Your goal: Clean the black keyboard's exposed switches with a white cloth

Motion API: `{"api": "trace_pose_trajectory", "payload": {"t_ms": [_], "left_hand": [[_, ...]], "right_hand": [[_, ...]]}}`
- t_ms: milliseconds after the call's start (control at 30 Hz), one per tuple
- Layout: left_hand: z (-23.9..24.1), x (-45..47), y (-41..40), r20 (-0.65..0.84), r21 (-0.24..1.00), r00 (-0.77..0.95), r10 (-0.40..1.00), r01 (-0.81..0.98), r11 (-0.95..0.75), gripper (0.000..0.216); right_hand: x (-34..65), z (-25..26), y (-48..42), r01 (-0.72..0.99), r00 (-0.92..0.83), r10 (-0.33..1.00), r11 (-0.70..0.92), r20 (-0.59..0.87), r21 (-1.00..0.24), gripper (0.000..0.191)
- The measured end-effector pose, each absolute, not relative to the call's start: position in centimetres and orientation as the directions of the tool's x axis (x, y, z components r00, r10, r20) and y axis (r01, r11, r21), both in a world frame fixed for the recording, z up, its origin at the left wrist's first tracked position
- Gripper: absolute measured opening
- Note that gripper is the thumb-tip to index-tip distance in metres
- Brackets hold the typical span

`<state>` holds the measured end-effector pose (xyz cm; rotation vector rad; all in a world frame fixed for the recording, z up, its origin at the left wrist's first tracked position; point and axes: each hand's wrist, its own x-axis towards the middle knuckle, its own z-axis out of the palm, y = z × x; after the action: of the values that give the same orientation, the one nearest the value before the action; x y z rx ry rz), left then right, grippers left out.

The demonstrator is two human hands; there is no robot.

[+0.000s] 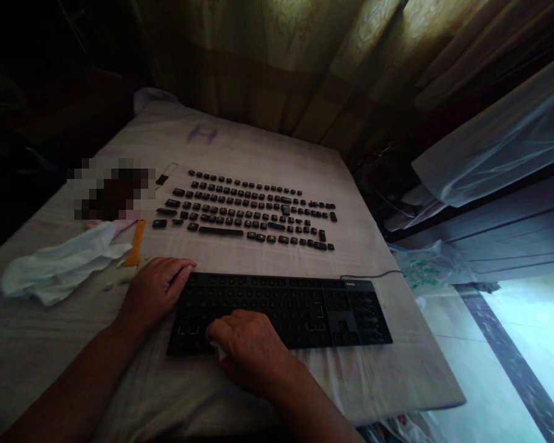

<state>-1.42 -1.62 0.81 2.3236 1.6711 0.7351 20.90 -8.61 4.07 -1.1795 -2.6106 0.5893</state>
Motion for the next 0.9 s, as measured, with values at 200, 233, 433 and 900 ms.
{"api": "trace_pose_trajectory", "payload": {"t_ms": [200,233,433,900], "left_hand": [[0.7,-1.4,-1.5,0.279,0.431,0.247,0.928,0.831,-0.351,0.038],[0.7,-1.4,-1.5,0.277,0.432,0.247,0.929,0.831,-0.350,0.039],[0.7,-1.5,-1.6,0.267,0.438,0.247,0.932,0.830,-0.345,0.036],[0.8,-1.6,-1.6,0.269,0.449,0.240,0.933,0.825,-0.342,0.034]], "right_hand": [[21.0,4.5,-8.7,0.690,-0.650,0.760,0.577,-0.022,-0.437,0.021],[21.0,4.6,-8.7,0.694,-0.647,0.762,0.572,-0.030,-0.437,0.021],[21.5,5.6,-8.6,0.648,-0.614,0.790,0.501,-0.004,-0.574,0.022],[21.6,4.6,-5.9,0.712,-0.412,0.895,0.433,0.172,-0.553,0.019]]}}
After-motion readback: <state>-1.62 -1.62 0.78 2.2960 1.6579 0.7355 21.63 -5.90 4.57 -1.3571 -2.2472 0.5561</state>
